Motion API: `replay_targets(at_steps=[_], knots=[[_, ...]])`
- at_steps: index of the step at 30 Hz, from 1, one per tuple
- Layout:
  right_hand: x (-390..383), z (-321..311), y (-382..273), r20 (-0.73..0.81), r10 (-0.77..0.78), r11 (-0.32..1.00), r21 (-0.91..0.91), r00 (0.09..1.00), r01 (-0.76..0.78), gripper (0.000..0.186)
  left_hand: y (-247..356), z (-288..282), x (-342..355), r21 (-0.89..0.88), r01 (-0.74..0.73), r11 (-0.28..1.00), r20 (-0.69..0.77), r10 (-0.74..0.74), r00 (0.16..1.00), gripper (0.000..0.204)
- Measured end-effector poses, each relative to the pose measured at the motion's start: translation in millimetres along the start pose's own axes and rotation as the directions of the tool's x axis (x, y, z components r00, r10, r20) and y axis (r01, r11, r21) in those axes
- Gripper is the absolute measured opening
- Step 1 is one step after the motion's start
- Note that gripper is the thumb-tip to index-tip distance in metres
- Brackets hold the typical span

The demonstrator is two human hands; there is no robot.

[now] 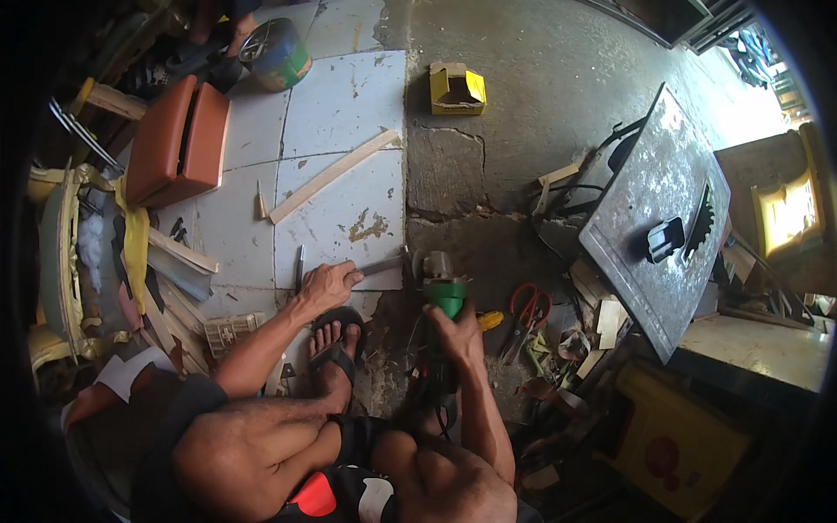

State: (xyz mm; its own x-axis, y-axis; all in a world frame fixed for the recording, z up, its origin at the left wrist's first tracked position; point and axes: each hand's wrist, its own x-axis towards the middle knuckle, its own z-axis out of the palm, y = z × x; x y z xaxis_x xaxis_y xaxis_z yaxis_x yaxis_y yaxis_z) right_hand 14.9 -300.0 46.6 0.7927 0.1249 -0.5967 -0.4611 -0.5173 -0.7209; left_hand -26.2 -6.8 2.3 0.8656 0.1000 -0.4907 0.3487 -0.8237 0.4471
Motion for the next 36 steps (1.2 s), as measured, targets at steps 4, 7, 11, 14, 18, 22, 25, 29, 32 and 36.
replay_targets(at_steps=[4, 7, 11, 14, 18, 22, 25, 29, 32, 36], knots=[[-7.8, 8.0, 6.2, -0.062, -0.034, 0.976, -0.217, 0.997, 0.020, 0.086, 11.0, 0.7, -1.1, -0.018, 0.062, 0.998, 0.039, -0.061, 0.997, 0.038], [-5.7, 15.5, 8.7, -0.050, -0.027, 0.965, -0.261, 0.998, 0.014, 0.082, 15.0, -2.9, 0.7, 0.007, 0.119, 0.993, 0.080, -0.119, 0.990, 0.039], [7.7, 25.1, 6.6, -0.042, -0.049, 0.958, -0.285, 0.998, 0.036, 0.086, 17.7, -5.8, -1.9, -0.028, 0.137, 0.990, 0.089, -0.134, 0.987, 0.040], [11.6, 24.7, -5.0, -0.027, -0.044, 0.937, -0.347, 0.999, 0.032, 0.085, 22.1, -10.0, -7.5, -0.017, 0.136, 0.991, 0.064, -0.135, 0.989, 0.042], [-3.8, 24.1, -3.4, -0.067, -0.079, 0.910, -0.412, 0.995, 0.045, 0.081, 30.0, -5.1, -12.7, 0.014, 0.060, 0.998, -0.056, -0.059, 0.997, 0.038], [9.7, 27.0, -13.7, -0.043, -0.092, 0.860, -0.507, 0.995, 0.057, 0.086, 37.9, -22.9, -11.7, 0.004, 0.069, 0.998, -0.036, -0.069, 0.997, 0.036], [9.8, 29.6, -13.4, -0.050, -0.166, 0.808, -0.579, 0.985, 0.107, 0.090, 32.9, -20.3, -14.7, 0.036, 0.033, 0.999, -0.099, -0.029, 0.995, 0.036], [4.2, 14.7, -6.0, -0.114, -0.197, 0.814, -0.573, 0.974, 0.098, 0.093, 49.4, -24.7, -9.2, 0.195, -0.133, 0.972, -0.025, 0.141, 0.990, 0.037], [2.6, 19.5, -20.7, -0.048, -0.155, 0.811, -0.576, 0.987, 0.099, 0.096, 42.4, -19.8, -14.2, 0.062, -0.006, 0.998, -0.082, 0.011, 0.997, 0.037], [1.7, 18.2, -15.3, -0.091, -0.190, 0.799, -0.593, 0.978, 0.100, 0.086, 43.7, -24.1, -8.8, 0.058, 0.008, 0.998, -0.096, -0.003, 0.995, 0.036]])
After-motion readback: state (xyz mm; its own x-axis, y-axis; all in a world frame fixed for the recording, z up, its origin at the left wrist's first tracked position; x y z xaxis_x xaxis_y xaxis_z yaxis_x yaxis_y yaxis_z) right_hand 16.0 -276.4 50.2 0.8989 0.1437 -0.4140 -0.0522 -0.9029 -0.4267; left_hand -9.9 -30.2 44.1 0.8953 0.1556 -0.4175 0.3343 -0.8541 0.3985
